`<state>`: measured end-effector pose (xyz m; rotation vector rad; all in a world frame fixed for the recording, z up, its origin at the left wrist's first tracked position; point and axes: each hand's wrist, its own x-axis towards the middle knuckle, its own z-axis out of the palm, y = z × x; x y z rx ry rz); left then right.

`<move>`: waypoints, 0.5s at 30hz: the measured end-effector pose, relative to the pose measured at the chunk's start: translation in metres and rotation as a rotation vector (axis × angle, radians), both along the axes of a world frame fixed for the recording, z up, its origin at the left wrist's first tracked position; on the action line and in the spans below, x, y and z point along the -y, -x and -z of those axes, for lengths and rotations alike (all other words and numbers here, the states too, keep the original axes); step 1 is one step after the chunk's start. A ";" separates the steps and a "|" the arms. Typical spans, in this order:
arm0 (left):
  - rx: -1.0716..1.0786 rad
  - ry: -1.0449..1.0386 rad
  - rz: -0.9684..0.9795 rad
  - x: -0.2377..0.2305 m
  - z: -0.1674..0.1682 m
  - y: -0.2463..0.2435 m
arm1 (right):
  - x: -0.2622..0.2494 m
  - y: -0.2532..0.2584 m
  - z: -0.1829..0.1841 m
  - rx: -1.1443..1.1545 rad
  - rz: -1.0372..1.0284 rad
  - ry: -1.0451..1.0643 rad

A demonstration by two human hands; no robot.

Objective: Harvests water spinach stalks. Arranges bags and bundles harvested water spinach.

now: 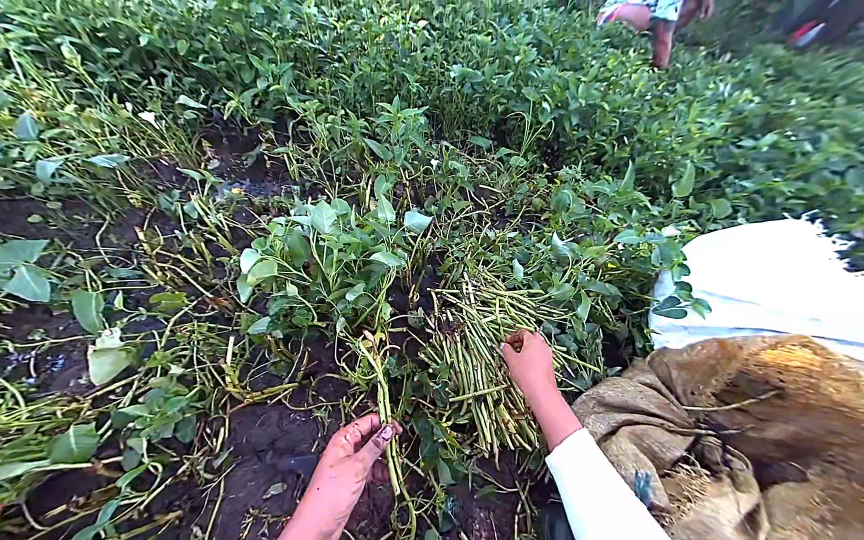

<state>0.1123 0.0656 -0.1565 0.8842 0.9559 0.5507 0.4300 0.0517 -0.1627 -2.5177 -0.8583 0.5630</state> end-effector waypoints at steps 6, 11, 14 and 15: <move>0.030 -0.022 -0.012 0.001 0.006 -0.007 | 0.024 0.082 -0.053 -0.288 -0.240 -0.267; -0.009 -0.055 -0.050 0.002 0.010 -0.019 | 0.032 0.147 -0.040 -0.557 -0.388 -0.201; -0.003 -0.048 -0.068 0.004 0.014 -0.014 | 0.029 0.154 -0.040 -0.590 -0.455 -0.172; 0.008 -0.046 -0.064 0.003 0.015 -0.011 | 0.026 0.152 -0.043 -0.595 -0.500 -0.145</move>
